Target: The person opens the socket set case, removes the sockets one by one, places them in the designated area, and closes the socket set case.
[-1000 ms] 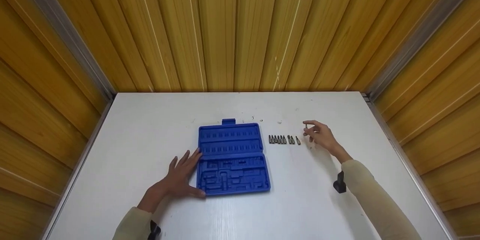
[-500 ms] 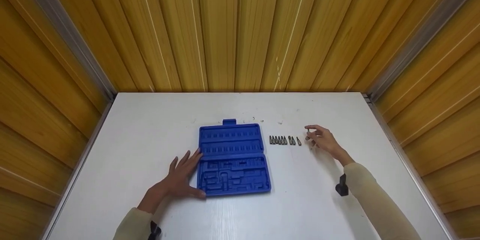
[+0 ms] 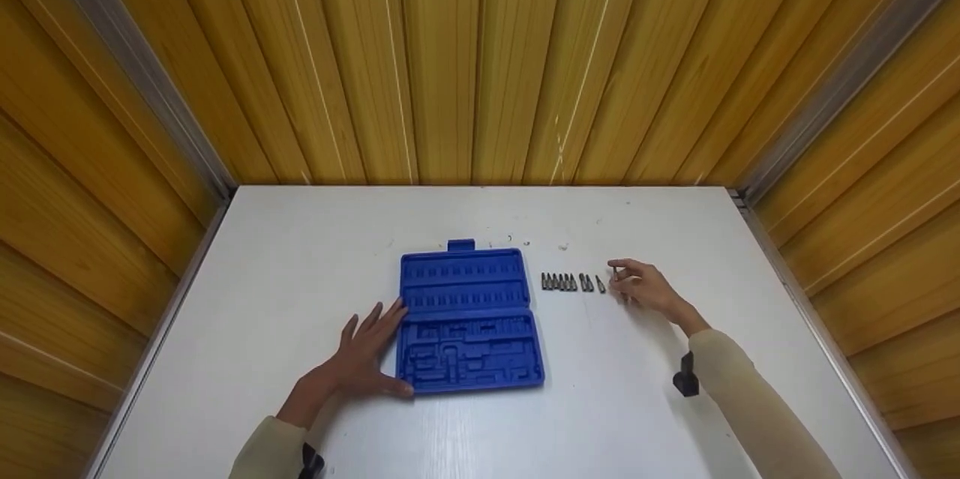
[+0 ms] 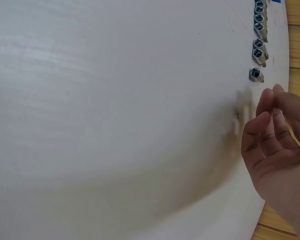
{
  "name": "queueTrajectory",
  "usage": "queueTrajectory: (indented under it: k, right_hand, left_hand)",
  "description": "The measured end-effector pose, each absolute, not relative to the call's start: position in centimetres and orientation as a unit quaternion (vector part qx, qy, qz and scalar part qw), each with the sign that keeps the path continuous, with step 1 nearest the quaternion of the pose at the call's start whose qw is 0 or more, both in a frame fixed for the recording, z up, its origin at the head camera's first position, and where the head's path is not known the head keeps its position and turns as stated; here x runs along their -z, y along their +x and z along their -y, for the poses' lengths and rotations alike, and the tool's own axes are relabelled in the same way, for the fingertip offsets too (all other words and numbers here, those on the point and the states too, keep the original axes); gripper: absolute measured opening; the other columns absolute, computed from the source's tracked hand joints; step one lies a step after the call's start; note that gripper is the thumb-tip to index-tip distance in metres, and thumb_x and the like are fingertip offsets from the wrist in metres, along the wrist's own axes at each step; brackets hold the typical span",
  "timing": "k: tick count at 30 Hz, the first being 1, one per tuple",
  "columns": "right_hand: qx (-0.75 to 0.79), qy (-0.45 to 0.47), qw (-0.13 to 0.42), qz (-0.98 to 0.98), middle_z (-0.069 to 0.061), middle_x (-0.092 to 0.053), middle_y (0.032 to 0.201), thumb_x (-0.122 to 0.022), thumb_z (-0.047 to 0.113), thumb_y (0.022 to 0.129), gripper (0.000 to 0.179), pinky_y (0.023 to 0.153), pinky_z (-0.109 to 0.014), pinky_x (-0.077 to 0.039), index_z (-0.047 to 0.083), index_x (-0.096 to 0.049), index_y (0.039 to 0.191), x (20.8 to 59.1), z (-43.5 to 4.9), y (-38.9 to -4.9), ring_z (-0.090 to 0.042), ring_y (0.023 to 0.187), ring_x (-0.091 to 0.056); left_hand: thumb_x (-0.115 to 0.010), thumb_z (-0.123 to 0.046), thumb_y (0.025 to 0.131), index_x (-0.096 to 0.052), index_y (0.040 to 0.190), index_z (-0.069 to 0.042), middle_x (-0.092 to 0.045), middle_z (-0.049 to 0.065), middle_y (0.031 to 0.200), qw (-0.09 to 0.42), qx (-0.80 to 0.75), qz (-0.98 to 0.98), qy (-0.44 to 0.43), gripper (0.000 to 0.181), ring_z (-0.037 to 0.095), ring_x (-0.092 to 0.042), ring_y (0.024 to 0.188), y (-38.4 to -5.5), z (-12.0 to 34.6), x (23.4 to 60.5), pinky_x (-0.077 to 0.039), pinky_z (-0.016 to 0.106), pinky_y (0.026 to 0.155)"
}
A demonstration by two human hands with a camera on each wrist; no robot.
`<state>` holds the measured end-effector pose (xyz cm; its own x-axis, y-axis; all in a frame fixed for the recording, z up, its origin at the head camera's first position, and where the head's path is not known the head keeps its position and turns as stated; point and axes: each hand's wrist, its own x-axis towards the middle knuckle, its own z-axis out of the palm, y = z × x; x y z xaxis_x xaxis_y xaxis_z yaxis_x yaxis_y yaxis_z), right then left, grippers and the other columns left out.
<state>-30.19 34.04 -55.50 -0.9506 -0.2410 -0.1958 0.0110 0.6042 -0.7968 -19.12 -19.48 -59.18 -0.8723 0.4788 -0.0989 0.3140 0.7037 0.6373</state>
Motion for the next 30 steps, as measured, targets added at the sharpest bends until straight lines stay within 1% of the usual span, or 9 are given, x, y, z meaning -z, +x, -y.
queueTrajectory:
  k: [4, 7, 10, 13, 15, 22, 26, 30]
  right_hand:
    - [0.424, -0.064, 0.134, -0.893, -0.028, -0.065, 0.119, -0.06, 0.005, 0.101, 0.043, 0.062, -0.024, -0.048, -0.006, -0.053, 0.142, 56.0, -34.2, -30.0, -0.016, 0.081, -0.063]
    - [0.393, -0.076, 0.112, -0.91, -0.027, -0.065, 0.118, -0.063, 0.001, 0.098, 0.041, 0.062, -0.022, -0.048, -0.007, -0.056, 0.138, 56.3, -34.2, -29.8, -0.018, 0.084, -0.061]
    - [0.359, -0.089, 0.083, -0.925, -0.026, -0.065, 0.118, -0.067, -0.002, 0.094, 0.041, 0.07, -0.02, -0.049, -0.007, -0.059, 0.135, 56.7, -34.0, -29.8, -0.025, 0.093, -0.062]
    - [0.34, -0.107, 0.069, -0.932, -0.025, -0.064, 0.117, -0.067, -0.004, 0.093, 0.042, 0.08, -0.025, -0.05, -0.008, -0.06, 0.134, 56.8, -33.8, -29.8, -0.033, 0.102, -0.062]
    - [0.335, -0.114, 0.069, -0.933, -0.025, -0.063, 0.117, -0.067, -0.004, 0.093, 0.042, 0.082, -0.027, -0.05, -0.008, -0.06, 0.134, 56.8, -33.6, -29.8, -0.035, 0.104, -0.061]
    - [0.325, -0.115, 0.079, -0.935, -0.024, -0.063, 0.116, -0.066, -0.004, 0.094, 0.04, 0.086, -0.036, -0.051, -0.008, -0.061, 0.133, 56.8, -33.2, -29.8, -0.034, 0.104, -0.061]
    - [0.326, -0.117, 0.077, -0.935, -0.024, -0.064, 0.116, -0.066, -0.004, 0.094, 0.042, 0.085, -0.033, -0.05, -0.008, -0.059, 0.135, 56.7, -33.2, -29.7, -0.035, 0.104, -0.061]
    - [0.332, -0.118, 0.081, -0.932, -0.025, -0.064, 0.115, -0.069, -0.001, 0.093, 0.045, 0.081, -0.029, -0.049, -0.008, -0.058, 0.136, 56.4, -33.4, -29.8, -0.032, 0.099, -0.062]
  left_hand:
    - [-0.089, -0.062, 0.066, -0.015, 0.165, -0.013, -0.007, 0.007, 0.174, 0.131, -0.322, -0.912, 0.217, 0.133, 0.044, -0.001, 0.159, -19.1, 19.5, 59.1, 0.006, 0.071, 0.12]
    - [-0.089, -0.062, 0.066, -0.015, 0.165, -0.013, -0.007, 0.007, 0.174, 0.131, -0.324, -0.911, 0.217, 0.133, 0.044, 0.0, 0.159, -19.1, 19.4, 59.1, 0.006, 0.071, 0.12]
    - [-0.089, -0.062, 0.066, -0.015, 0.165, -0.013, -0.007, 0.007, 0.174, 0.13, -0.325, -0.911, 0.216, 0.133, 0.044, -0.001, 0.159, -19.1, 19.4, 59.1, 0.005, 0.071, 0.12]
    - [-0.089, -0.063, 0.066, -0.015, 0.165, -0.014, -0.007, 0.007, 0.174, 0.132, -0.323, -0.912, 0.215, 0.133, 0.044, 0.0, 0.159, -19.1, 19.4, 59.1, 0.006, 0.07, 0.12]
    - [-0.089, -0.063, 0.066, -0.015, 0.165, -0.013, -0.007, 0.007, 0.174, 0.132, -0.323, -0.912, 0.214, 0.133, 0.044, 0.0, 0.159, -19.1, 19.4, 59.1, 0.006, 0.07, 0.12]
    - [-0.087, -0.066, 0.066, -0.014, 0.166, -0.015, -0.007, 0.006, 0.174, 0.13, -0.316, -0.914, 0.216, 0.134, 0.043, -0.001, 0.16, -19.1, 19.4, 59.3, 0.006, 0.07, 0.12]
    - [-0.088, -0.065, 0.066, -0.014, 0.166, -0.014, -0.008, 0.006, 0.175, 0.129, -0.312, -0.916, 0.216, 0.134, 0.043, -0.001, 0.16, -19.1, 19.4, 59.3, 0.006, 0.07, 0.121]
    - [-0.088, -0.065, 0.065, -0.015, 0.165, -0.012, -0.009, 0.007, 0.174, 0.126, -0.307, -0.918, 0.218, 0.135, 0.044, -0.002, 0.159, -19.2, 19.3, 59.1, 0.005, 0.07, 0.121]
